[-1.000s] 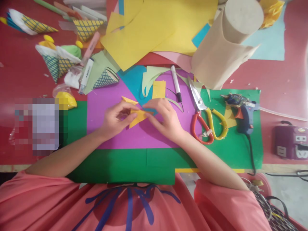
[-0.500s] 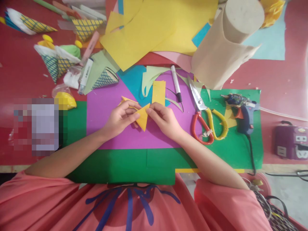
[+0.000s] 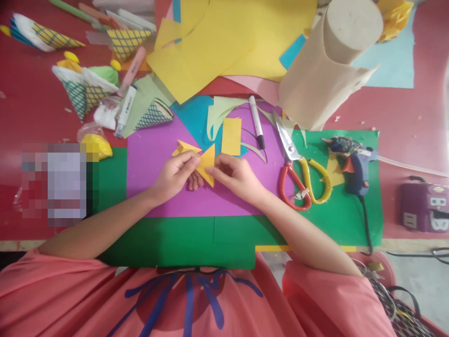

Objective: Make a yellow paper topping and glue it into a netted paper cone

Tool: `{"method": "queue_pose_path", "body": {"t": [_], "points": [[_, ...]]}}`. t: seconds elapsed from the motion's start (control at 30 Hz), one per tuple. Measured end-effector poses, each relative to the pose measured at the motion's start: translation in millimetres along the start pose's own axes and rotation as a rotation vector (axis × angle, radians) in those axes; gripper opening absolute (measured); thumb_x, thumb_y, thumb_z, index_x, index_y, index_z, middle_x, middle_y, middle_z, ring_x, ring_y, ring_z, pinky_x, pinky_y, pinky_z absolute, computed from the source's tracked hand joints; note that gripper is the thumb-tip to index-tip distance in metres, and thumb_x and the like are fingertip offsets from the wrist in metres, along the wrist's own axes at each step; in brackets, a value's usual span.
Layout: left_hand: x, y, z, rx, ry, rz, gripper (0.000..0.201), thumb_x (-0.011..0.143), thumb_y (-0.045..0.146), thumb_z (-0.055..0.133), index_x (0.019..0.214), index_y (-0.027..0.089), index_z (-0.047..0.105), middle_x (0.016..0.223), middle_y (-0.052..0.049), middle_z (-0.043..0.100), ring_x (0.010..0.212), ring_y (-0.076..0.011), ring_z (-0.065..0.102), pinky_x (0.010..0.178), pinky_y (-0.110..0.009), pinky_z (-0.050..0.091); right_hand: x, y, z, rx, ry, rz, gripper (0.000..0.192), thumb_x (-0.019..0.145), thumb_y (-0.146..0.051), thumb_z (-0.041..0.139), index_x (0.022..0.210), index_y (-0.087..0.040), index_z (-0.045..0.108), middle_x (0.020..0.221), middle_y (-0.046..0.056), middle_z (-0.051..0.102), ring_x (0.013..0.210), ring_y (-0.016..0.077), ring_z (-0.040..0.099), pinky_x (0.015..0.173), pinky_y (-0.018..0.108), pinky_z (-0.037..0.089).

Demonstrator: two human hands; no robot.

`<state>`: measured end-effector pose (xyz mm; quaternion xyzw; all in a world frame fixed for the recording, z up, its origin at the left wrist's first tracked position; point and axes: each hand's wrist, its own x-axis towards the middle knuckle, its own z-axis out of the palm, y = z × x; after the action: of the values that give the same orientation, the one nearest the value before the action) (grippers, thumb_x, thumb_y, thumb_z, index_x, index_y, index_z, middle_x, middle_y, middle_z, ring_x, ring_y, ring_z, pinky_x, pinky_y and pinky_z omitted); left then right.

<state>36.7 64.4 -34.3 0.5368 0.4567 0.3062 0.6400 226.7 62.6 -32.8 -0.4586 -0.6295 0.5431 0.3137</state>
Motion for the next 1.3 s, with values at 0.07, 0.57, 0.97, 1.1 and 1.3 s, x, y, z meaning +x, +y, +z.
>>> {"method": "queue_pose_path", "body": {"t": [0.07, 0.57, 0.97, 1.1, 1.3], "points": [[-0.3, 0.0, 0.3, 0.004, -0.002, 0.008, 0.041, 0.091, 0.057, 0.052, 0.077, 0.019, 0.048, 0.051, 0.004, 0.062, 0.037, -0.0062, 0.055, 0.037, -0.014, 0.044, 0.0, -0.2, -0.1, -0.012, -0.001, 0.012, 0.038, 0.087, -0.047, 0.065, 0.067, -0.019, 0.047, 0.059, -0.005, 0.044, 0.055, 0.0083, 0.037, 0.052, 0.025, 0.030], [-1.9, -2.0, -1.7, 0.038, -0.019, 0.054, 0.040, 0.091, 0.053, 0.055, 0.072, 0.020, 0.044, 0.051, 0.005, 0.059, 0.035, -0.0038, 0.050, 0.035, -0.014, 0.039, -0.1, -0.2, 1.2, 0.090, 0.021, 0.012, 0.027, 0.097, -0.034, 0.048, 0.074, -0.020, 0.051, 0.063, -0.004, 0.049, 0.059, 0.0100, 0.046, 0.059, 0.026, 0.037], [-1.4, -4.1, -1.8, 0.064, -0.038, 0.079, 0.037, 0.093, 0.050, 0.053, 0.073, 0.020, 0.045, 0.050, 0.007, 0.051, 0.041, -0.0051, 0.052, 0.041, -0.015, 0.042, -0.7, -2.0, 1.8, -0.066, -0.094, -0.038, 0.027, 0.094, -0.030, 0.049, 0.070, -0.021, 0.043, 0.062, -0.005, 0.046, 0.057, 0.0085, 0.041, 0.056, 0.024, 0.033], [0.6, -2.8, -3.1, 0.160, 0.019, 0.220, 0.037, 0.094, 0.044, 0.051, 0.068, 0.020, 0.041, 0.053, 0.007, 0.038, 0.043, -0.0039, 0.041, 0.040, -0.016, 0.033, -2.5, -0.9, 2.5, -0.110, -0.214, -0.070, 0.022, 0.093, -0.026, 0.047, 0.072, -0.021, 0.042, 0.061, -0.006, 0.043, 0.055, 0.0075, 0.038, 0.055, 0.023, 0.031], [1.8, -0.3, -2.9, 0.255, 0.095, 0.318, 0.035, 0.096, 0.039, 0.047, 0.067, 0.019, 0.043, 0.058, 0.005, 0.040, 0.052, -0.0060, 0.040, 0.047, -0.018, 0.035, -2.5, -0.2, 3.0, -0.096, -0.200, -0.071, 0.021, 0.093, -0.029, 0.049, 0.075, -0.019, 0.047, 0.061, -0.006, 0.042, 0.054, 0.0068, 0.037, 0.053, 0.022, 0.031]]}}
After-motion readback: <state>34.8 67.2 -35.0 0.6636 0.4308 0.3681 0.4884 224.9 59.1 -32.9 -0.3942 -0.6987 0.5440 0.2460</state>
